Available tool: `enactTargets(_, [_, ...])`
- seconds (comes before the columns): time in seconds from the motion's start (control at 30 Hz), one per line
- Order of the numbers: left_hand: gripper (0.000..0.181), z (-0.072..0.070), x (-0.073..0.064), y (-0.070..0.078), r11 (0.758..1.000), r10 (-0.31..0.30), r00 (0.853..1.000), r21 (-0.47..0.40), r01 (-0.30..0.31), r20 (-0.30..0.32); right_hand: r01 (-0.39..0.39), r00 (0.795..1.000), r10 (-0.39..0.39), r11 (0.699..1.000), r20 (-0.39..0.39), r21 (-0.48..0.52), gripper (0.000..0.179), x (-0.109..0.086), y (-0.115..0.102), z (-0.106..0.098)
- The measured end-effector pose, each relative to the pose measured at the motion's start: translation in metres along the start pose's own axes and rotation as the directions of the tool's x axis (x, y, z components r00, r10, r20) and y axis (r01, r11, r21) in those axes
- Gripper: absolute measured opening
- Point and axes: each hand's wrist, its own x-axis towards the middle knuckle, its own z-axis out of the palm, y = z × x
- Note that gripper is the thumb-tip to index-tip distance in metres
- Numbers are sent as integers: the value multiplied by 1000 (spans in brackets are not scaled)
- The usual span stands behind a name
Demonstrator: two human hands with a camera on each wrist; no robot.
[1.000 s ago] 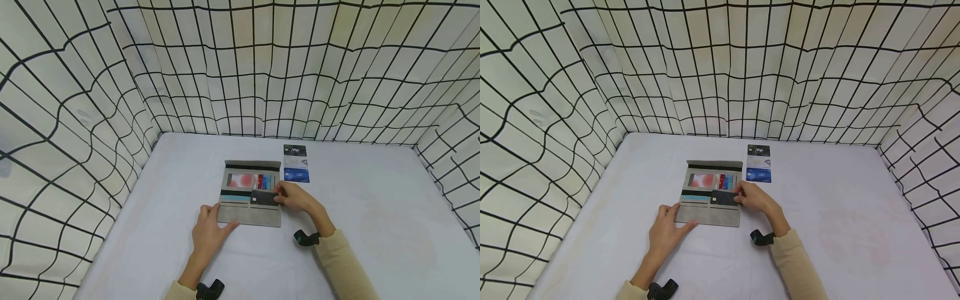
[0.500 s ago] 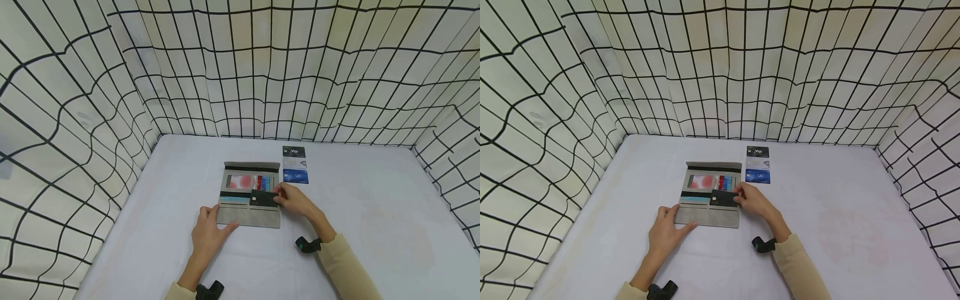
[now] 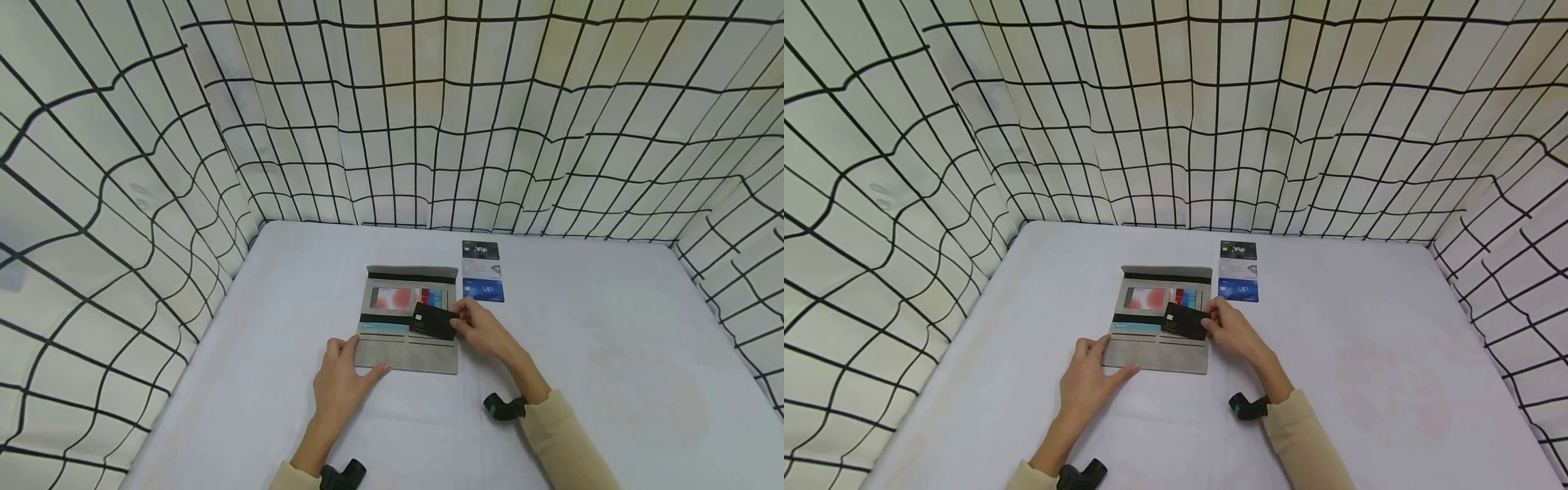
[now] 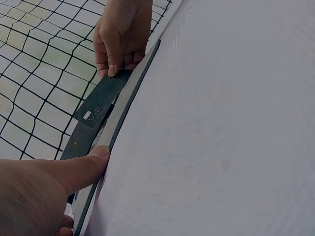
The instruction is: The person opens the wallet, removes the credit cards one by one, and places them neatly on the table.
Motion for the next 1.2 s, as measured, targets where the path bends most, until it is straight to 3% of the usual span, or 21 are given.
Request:
enactTargets(0.43, [86,1,-1,0,1000,-6,1000,-6,6,-5,-44,999,46,992,-12,121,21,0,3,0])
enactTargets(0.87, [84,-2,0,1,1000,-2,1000,-11,2,-2,-85,993,98,982,-67,170,23,-4,6,-10])
enactTargets(1.2, [85,-2,0,0,1000,1,1000,-12,-1,0,-143,990,142,931,27,337,27,-12,15,-15])
